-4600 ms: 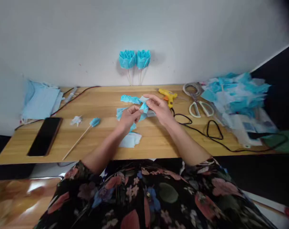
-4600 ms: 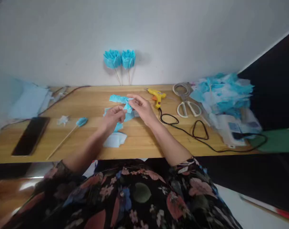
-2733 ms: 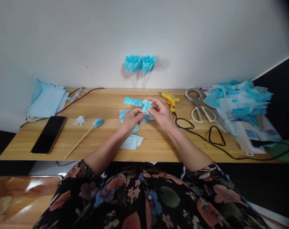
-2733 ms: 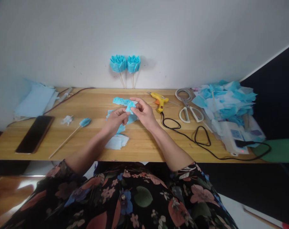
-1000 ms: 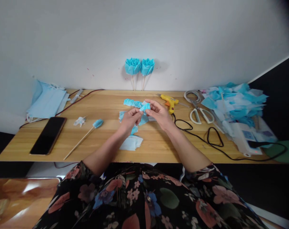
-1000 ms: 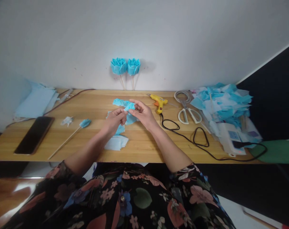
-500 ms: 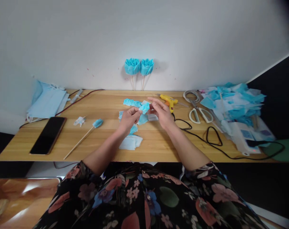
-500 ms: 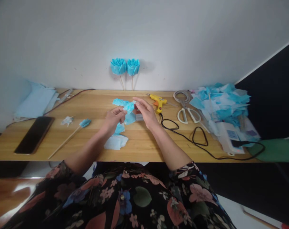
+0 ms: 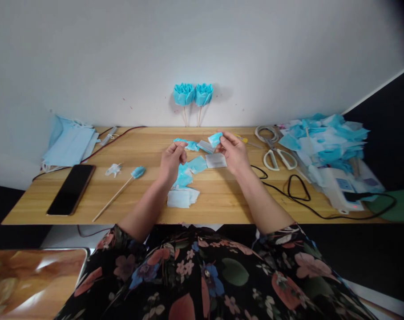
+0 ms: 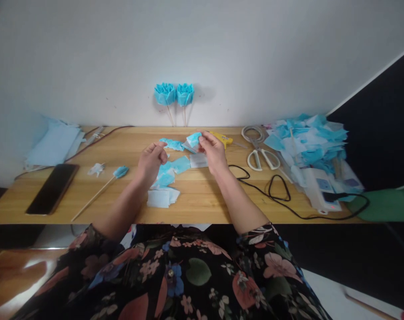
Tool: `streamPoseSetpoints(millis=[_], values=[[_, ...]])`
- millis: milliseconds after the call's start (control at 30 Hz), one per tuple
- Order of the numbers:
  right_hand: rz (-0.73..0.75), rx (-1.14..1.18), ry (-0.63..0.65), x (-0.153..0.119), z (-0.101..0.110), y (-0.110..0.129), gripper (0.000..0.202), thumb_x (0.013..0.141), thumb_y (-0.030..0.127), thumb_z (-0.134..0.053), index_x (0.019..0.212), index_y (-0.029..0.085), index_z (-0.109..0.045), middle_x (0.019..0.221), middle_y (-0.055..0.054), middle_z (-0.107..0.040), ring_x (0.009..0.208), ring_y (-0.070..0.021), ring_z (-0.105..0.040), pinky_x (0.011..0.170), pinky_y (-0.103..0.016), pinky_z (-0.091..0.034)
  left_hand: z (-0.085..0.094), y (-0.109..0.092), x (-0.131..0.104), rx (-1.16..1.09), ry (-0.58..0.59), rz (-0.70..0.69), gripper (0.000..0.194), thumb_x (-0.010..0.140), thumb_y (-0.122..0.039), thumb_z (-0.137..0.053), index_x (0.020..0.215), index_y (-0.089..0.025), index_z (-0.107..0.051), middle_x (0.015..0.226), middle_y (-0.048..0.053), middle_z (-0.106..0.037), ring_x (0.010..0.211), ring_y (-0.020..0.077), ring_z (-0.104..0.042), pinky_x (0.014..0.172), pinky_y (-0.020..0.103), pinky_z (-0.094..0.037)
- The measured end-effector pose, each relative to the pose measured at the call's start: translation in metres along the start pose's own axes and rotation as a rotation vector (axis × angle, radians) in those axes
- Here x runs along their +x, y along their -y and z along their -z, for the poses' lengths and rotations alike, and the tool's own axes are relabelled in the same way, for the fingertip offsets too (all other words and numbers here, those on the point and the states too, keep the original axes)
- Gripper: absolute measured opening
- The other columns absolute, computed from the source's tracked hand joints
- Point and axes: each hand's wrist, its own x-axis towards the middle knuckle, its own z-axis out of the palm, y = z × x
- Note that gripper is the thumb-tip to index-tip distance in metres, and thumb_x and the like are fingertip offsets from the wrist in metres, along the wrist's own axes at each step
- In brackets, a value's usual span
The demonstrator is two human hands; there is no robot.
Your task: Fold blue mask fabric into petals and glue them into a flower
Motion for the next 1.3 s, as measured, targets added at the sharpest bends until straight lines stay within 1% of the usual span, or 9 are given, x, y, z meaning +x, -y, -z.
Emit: streamPoseSetpoints(millis=[300, 433, 533, 633, 700, 833, 933, 1167, 1300], values=[[-0.004, 0.055, -0.081, 0.015, 0.013, -0.008, 0.042, 0.072, 0.051, -0.078, 0.106, 0.026, -0.076, 0.090, -0.001, -0.070, 0.073, -0.0121, -0.058, 0.064, -0.026, -0.052, 0.014, -0.007, 0.011, 0.059, -0.066, -0.105, 0.024, 0.093, -0.040, -0.060, 0.083, -0.019, -0.061, 0.052, -0.006, -0.048, 0.048, 0.0089, -0.042, 0.050, 0.022, -0.034], [-0.030, 0.107, -0.076, 0.016, 0.011, -0.012, 0.041, 0.069, 0.048, -0.082, 0.103, 0.026, -0.077, 0.085, 0.001, -0.071, 0.071, -0.0115, -0.059, 0.063, -0.025, -0.053, 0.011, -0.027, 0.003, 0.189, 0.012, -0.130, 0.019, 0.091, -0.034, -0.060, 0.081, -0.017, -0.063, 0.054, -0.005, -0.051, 0.048, 0.0080, -0.043, 0.050, 0.020, -0.036], [-0.065, 0.108, -0.039, 0.013, 0.009, -0.014, 0.044, 0.067, 0.048, -0.083, 0.105, 0.026, -0.076, 0.088, 0.001, -0.071, 0.074, -0.0130, -0.061, 0.070, -0.028, -0.057, 0.010, -0.045, 0.003, 0.369, 0.114, -0.171, 0.017, 0.088, -0.031, -0.060, 0.081, -0.016, -0.067, 0.059, -0.002, -0.057, 0.053, 0.0085, -0.047, 0.054, 0.021, -0.039], [-0.101, 0.084, 0.023, 0.008, 0.001, -0.018, 0.048, 0.066, 0.049, -0.083, 0.108, 0.027, -0.075, 0.089, 0.001, -0.069, 0.079, -0.0148, -0.061, 0.078, -0.033, -0.059, 0.013, -0.051, 0.013, 0.609, 0.138, -0.224, 0.018, 0.087, -0.030, -0.060, 0.082, -0.016, -0.071, 0.069, 0.000, -0.066, 0.062, 0.0113, -0.055, 0.060, 0.022, -0.043], [-0.135, 0.096, 0.054, 0.005, -0.006, -0.024, 0.049, 0.065, 0.048, -0.083, 0.108, 0.027, -0.074, 0.088, 0.002, -0.069, 0.079, -0.0150, -0.061, 0.082, -0.035, -0.059, 0.015, -0.047, 0.023, 0.782, 0.158, -0.219, 0.021, 0.088, -0.028, -0.057, 0.087, -0.017, -0.075, 0.081, 0.003, -0.074, 0.074, 0.0147, -0.063, 0.069, 0.024, -0.048], [-0.182, 0.131, 0.074, 0.007, -0.016, -0.035, 0.050, 0.062, 0.044, -0.085, 0.106, 0.025, -0.073, 0.091, 0.002, -0.071, 0.084, -0.0155, -0.064, 0.091, -0.036, -0.056, 0.009, -0.025, 0.041, 1.120, 0.342, -0.183, 0.032, 0.093, -0.025, -0.050, 0.104, -0.019, -0.079, 0.112, 0.007, -0.079, 0.103, 0.0231, -0.070, 0.090, 0.031, -0.050], [-0.107, 0.083, 0.009, 0.012, -0.014, -0.037, 0.046, 0.066, 0.047, -0.082, 0.106, 0.025, -0.072, 0.097, 0.000, -0.074, 0.092, -0.0175, -0.067, 0.095, -0.035, -0.055, 0.002, -0.007, 0.049, 1.242, 0.429, -0.207, 0.036, 0.096, -0.026, -0.045, 0.109, -0.023, -0.079, 0.116, 0.007, -0.079, 0.109, 0.0245, -0.069, 0.097, 0.033, -0.049], [-0.049, -0.077, 0.000, 0.009, 0.000, -0.023, 0.051, 0.072, 0.054, -0.075, 0.113, 0.025, -0.070, 0.087, 0.001, -0.069, 0.074, -0.0139, -0.062, 0.072, -0.029, -0.055, 0.001, 0.012, 0.058, 1.215, 0.371, -0.211, 0.034, 0.093, -0.020, -0.048, 0.110, -0.023, -0.078, 0.116, 0.010, -0.078, 0.112, 0.0258, -0.068, 0.102, 0.034, -0.047], [-0.045, -0.212, 0.130, 0.001, -0.003, -0.017, 0.041, 0.076, 0.051, -0.072, 0.106, 0.023, -0.074, 0.077, 0.002, -0.066, 0.067, -0.0128, -0.059, 0.064, -0.027, -0.051, 0.009, 0.008, 0.057, 1.253, 0.299, -0.223, 0.039, 0.093, -0.015, -0.045, 0.114, -0.020, -0.077, 0.122, 0.013, -0.076, 0.118, 0.0287, -0.066, 0.105, 0.038, -0.044]])
